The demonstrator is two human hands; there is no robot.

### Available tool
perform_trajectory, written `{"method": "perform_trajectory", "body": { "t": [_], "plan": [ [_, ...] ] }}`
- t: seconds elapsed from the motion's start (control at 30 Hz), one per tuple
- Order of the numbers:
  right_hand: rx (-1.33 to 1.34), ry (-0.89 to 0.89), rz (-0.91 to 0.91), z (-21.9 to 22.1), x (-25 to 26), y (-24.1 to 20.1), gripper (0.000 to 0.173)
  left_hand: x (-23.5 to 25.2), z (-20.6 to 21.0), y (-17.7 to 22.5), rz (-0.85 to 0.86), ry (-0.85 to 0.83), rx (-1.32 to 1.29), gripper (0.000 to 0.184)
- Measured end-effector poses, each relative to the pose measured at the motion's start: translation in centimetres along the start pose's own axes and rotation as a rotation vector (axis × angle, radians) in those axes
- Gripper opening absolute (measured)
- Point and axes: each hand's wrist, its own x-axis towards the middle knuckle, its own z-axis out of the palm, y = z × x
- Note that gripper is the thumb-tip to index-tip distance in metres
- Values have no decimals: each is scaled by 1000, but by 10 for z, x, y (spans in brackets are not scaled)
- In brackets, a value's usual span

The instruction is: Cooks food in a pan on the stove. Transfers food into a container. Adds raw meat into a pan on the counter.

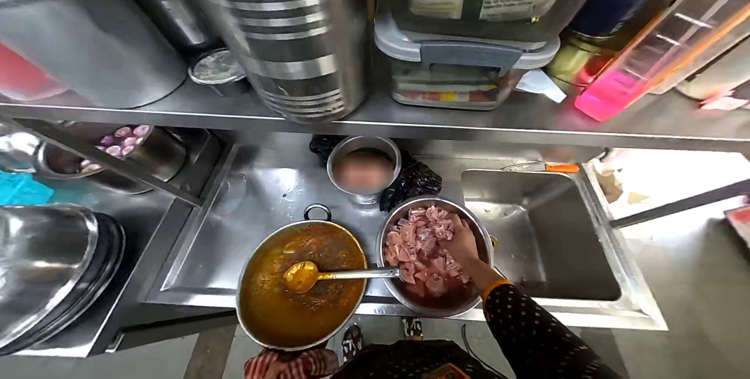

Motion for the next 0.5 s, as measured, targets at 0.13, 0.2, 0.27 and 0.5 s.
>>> {"method": "perform_trajectory", "body": {
  "t": [0.13, 0.2, 0.27, 0.5],
  "plan": [
    [316, -73, -13, -19, 11, 17, 53, 20, 3, -22, -20, 27, -53, 25],
    [464, -150, 38, -32, 16, 17, 48, 45, -5, -37, -6, 26, -72, 24],
    [583, -188, 69, -49, 13, 6, 48, 76, -22, -54, 18, -16, -84, 18],
    [571, -180, -24, -69, -3, -32, 47, 95, -39, -48, 2, -123, -70, 14]
  ]
}}
